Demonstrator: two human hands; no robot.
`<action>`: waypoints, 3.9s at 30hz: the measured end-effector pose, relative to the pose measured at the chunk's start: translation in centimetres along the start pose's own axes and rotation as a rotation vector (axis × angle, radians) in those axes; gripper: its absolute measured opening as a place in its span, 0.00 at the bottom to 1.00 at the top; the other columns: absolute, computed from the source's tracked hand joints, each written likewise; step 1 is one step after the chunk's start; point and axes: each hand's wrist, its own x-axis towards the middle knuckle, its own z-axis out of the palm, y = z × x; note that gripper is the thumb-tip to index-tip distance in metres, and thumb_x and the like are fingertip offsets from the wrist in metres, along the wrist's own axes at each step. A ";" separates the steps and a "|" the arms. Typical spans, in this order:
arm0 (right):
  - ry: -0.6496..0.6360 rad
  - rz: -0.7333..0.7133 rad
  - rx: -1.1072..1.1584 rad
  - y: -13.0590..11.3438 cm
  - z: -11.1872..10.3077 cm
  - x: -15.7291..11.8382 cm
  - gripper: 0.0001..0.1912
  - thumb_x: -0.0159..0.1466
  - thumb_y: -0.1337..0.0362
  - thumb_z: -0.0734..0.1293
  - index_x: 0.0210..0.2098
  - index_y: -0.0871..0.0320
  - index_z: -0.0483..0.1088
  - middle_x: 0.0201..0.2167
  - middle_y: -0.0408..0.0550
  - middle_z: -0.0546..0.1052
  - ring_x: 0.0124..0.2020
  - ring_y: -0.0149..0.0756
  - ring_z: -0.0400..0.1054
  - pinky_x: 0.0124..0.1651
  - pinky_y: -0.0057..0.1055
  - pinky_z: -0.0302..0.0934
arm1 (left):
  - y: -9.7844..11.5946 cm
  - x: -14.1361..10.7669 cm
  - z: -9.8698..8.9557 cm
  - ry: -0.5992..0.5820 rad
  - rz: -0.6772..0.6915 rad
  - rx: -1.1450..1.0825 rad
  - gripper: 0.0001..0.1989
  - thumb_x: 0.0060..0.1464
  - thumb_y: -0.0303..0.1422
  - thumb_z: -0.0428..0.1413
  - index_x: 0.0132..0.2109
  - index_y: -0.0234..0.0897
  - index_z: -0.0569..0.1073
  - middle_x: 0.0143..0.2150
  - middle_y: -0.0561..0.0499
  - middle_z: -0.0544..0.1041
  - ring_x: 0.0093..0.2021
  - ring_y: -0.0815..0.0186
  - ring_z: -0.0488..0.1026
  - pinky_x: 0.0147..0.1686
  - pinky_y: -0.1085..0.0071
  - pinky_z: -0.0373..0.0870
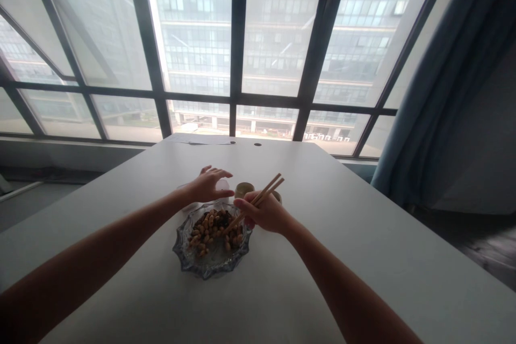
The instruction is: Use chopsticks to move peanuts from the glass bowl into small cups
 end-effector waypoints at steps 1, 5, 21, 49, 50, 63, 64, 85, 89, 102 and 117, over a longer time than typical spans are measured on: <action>0.072 -0.014 -0.010 0.4 0.1 0.2 0.28 0.60 0.40 0.67 0.23 0.60 0.71 0.15 0.43 0.74 0.15 0.28 0.68 0.18 0.22 0.62 | -0.6 -1.3 -0.4 0.079 -0.003 0.004 0.26 0.57 0.53 0.54 0.55 0.42 0.72 0.55 0.43 0.77 0.58 0.51 0.71 0.65 0.44 0.50; 0.224 -0.009 0.009 0.4 -0.4 0.4 0.30 0.58 0.37 0.67 0.22 0.60 0.70 0.14 0.43 0.73 0.13 0.28 0.66 0.16 0.22 0.59 | -3.5 -6.3 -1.1 0.309 -0.114 0.031 0.24 0.57 0.54 0.54 0.49 0.40 0.75 0.47 0.44 0.80 0.51 0.50 0.75 0.61 0.46 0.58; 0.126 0.057 0.002 -1.4 0.1 -0.2 0.30 0.58 0.37 0.67 0.20 0.59 0.69 0.11 0.44 0.71 0.11 0.28 0.64 0.14 0.22 0.57 | -6.9 -10.4 3.3 0.462 -0.323 -0.160 0.31 0.54 0.54 0.56 0.57 0.37 0.65 0.57 0.38 0.74 0.57 0.50 0.72 0.57 0.50 0.69; 0.162 -0.257 -0.414 -0.9 1.8 -0.2 0.27 0.68 0.46 0.62 0.19 0.57 0.66 0.15 0.44 0.71 0.16 0.30 0.64 0.19 0.26 0.58 | -6.5 -10.4 2.8 0.307 -0.414 -0.226 0.36 0.55 0.54 0.53 0.61 0.31 0.65 0.60 0.35 0.72 0.59 0.48 0.71 0.59 0.51 0.67; 0.144 -0.281 -0.412 -0.9 1.8 -0.2 0.27 0.68 0.47 0.63 0.19 0.56 0.65 0.15 0.44 0.71 0.15 0.29 0.63 0.19 0.25 0.57 | -6.5 -10.4 2.8 0.307 -0.413 -0.227 0.36 0.55 0.54 0.53 0.61 0.31 0.65 0.60 0.35 0.72 0.59 0.48 0.71 0.59 0.51 0.67; 0.490 0.067 0.159 0.5 -0.8 1.1 0.30 0.51 0.36 0.72 0.20 0.59 0.71 0.10 0.45 0.71 0.10 0.29 0.62 0.12 0.24 0.57 | -6.8 -10.4 3.2 0.320 -0.399 -0.233 0.35 0.55 0.53 0.53 0.61 0.32 0.65 0.60 0.35 0.72 0.60 0.48 0.71 0.59 0.51 0.67; 0.507 0.102 0.229 0.9 -1.1 1.3 0.30 0.49 0.36 0.73 0.19 0.59 0.71 0.10 0.45 0.70 0.10 0.28 0.61 0.12 0.24 0.56 | -6.8 -10.4 3.1 0.322 -0.397 -0.234 0.35 0.55 0.53 0.53 0.61 0.32 0.65 0.60 0.36 0.73 0.59 0.49 0.71 0.59 0.51 0.67; 0.404 -0.109 -0.016 -1.7 0.0 -0.2 0.26 0.62 0.41 0.67 0.22 0.58 0.71 0.12 0.45 0.72 0.12 0.31 0.65 0.15 0.27 0.60 | -6.5 -10.4 2.9 0.320 -0.387 -0.247 0.34 0.55 0.53 0.54 0.61 0.34 0.66 0.59 0.36 0.73 0.58 0.49 0.72 0.57 0.51 0.69; 0.166 -0.415 -0.346 -3.8 1.1 -1.6 0.24 0.69 0.52 0.63 0.20 0.56 0.67 0.14 0.45 0.72 0.14 0.29 0.65 0.18 0.26 0.58 | -6.5 -10.4 3.0 0.319 -0.387 -0.241 0.35 0.55 0.53 0.54 0.61 0.32 0.66 0.59 0.35 0.73 0.59 0.48 0.71 0.58 0.51 0.68; -0.062 -0.553 -0.445 -4.0 2.2 -1.6 0.24 0.71 0.56 0.59 0.20 0.54 0.55 0.14 0.36 0.59 0.13 0.24 0.52 0.17 0.24 0.49 | -6.5 -10.4 2.9 0.305 -0.390 -0.243 0.34 0.54 0.50 0.56 0.61 0.33 0.65 0.58 0.35 0.73 0.58 0.49 0.72 0.57 0.51 0.69; -0.052 -0.566 -0.481 -3.2 2.3 -1.6 0.22 0.71 0.61 0.60 0.20 0.55 0.54 0.16 0.36 0.57 0.15 0.24 0.51 0.19 0.25 0.47 | -6.9 -10.6 3.2 0.268 -0.382 -0.217 0.38 0.45 0.41 0.63 0.63 0.40 0.62 0.54 0.40 0.76 0.52 0.48 0.75 0.54 0.49 0.71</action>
